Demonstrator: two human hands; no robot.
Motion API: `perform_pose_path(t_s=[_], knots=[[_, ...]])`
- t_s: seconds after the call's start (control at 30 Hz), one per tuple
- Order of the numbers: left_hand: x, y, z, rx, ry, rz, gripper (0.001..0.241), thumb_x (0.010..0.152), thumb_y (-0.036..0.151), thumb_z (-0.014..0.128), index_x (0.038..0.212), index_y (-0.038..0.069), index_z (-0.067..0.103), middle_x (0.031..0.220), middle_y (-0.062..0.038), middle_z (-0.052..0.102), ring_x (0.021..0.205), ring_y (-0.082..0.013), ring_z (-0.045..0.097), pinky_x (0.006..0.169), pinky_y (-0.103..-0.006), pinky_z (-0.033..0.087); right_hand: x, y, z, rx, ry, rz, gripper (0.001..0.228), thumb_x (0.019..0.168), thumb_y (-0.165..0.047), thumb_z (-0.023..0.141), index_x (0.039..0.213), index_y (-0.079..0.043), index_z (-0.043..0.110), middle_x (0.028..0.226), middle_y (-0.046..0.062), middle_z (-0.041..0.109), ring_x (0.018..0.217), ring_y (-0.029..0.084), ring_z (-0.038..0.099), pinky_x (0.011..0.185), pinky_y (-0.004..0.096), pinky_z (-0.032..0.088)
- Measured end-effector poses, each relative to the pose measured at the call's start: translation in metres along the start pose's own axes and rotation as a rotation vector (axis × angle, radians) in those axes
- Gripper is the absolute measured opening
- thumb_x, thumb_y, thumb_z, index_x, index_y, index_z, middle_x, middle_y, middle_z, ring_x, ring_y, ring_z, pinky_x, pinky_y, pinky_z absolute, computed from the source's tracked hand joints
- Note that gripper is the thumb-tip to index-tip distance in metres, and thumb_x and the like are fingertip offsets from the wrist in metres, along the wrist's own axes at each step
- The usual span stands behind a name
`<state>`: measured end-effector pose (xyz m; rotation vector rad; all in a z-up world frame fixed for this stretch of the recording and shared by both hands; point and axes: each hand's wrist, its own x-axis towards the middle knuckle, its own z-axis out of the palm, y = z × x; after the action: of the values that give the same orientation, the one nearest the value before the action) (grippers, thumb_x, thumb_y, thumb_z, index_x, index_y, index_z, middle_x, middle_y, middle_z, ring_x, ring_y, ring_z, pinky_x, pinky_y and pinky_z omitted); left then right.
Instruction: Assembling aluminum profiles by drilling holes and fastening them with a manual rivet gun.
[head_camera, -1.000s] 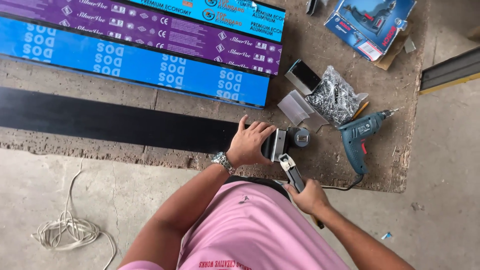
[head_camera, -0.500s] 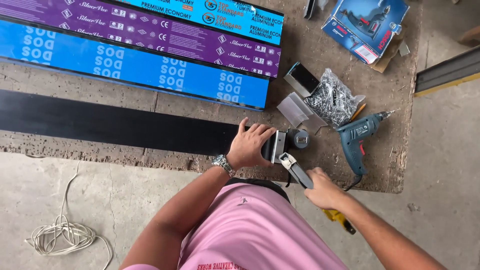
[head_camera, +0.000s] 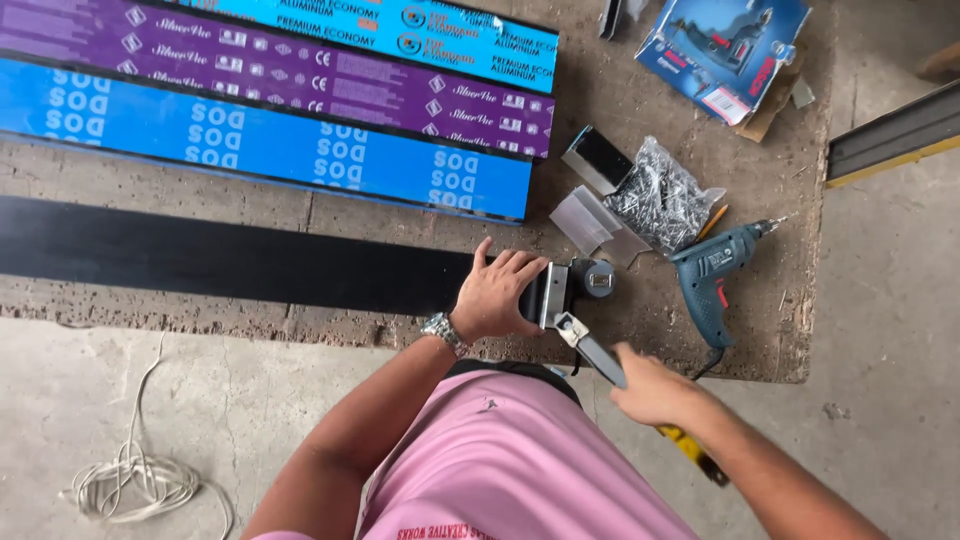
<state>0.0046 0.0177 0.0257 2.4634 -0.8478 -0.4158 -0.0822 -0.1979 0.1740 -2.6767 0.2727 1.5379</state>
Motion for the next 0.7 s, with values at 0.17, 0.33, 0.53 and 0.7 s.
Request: perform_pose_path(t_s=[0.17, 0.33, 0.53, 0.7], knots=[[0.003, 0.000, -0.001, 0.008, -0.004, -0.008, 0.105, 0.059, 0.069, 0.078, 0.147, 0.021, 0.045, 0.140, -0.003, 0.052, 0.135, -0.0200, 0.046, 0.121, -0.0654, 0.010, 0.048, 0.032, 0.034, 0.025, -0.114, -0.029, 0.073, 0.090, -0.045, 0.065, 0.146, 0.001, 0.052, 0.147, 0.029, 0.053, 0.140, 0.044, 0.051, 0.112, 0.057, 0.045], [0.004, -0.005, 0.010, 0.061, 0.130, 0.053, 0.113, 0.058, 0.078, 0.080, 0.148, 0.018, 0.047, 0.139, -0.002, 0.056, 0.130, -0.0213, 0.050, 0.121, -0.0625, 0.014, 0.021, 0.017, 0.036, 0.560, -0.250, 0.106, 0.075, 0.097, -0.038, 0.060, 0.162, -0.020, 0.025, 0.146, 0.006, 0.060, 0.135, 0.020, 0.061, 0.118, 0.044, 0.052], [0.002, -0.001, -0.001, 0.012, 0.024, 0.003, 0.103, 0.059, 0.067, 0.079, 0.145, 0.020, 0.047, 0.138, -0.003, 0.054, 0.133, -0.0214, 0.048, 0.120, -0.0664, 0.012, 0.026, 0.002, 0.050, 0.443, 0.115, 0.099, 0.074, 0.083, -0.052, 0.070, 0.124, 0.009, 0.067, 0.119, 0.031, 0.072, 0.118, 0.043, 0.070, 0.098, 0.050, 0.058], [0.005, -0.005, 0.002, 0.008, 0.011, 0.011, 0.107, 0.058, 0.068, 0.079, 0.148, 0.020, 0.044, 0.139, -0.003, 0.053, 0.134, -0.0215, 0.048, 0.121, -0.0666, 0.010, 0.031, -0.004, 0.057, 0.335, 0.255, 0.051, 0.063, 0.086, -0.056, 0.067, 0.100, 0.006, 0.073, 0.096, 0.028, 0.074, 0.101, 0.042, 0.074, 0.083, 0.050, 0.057]])
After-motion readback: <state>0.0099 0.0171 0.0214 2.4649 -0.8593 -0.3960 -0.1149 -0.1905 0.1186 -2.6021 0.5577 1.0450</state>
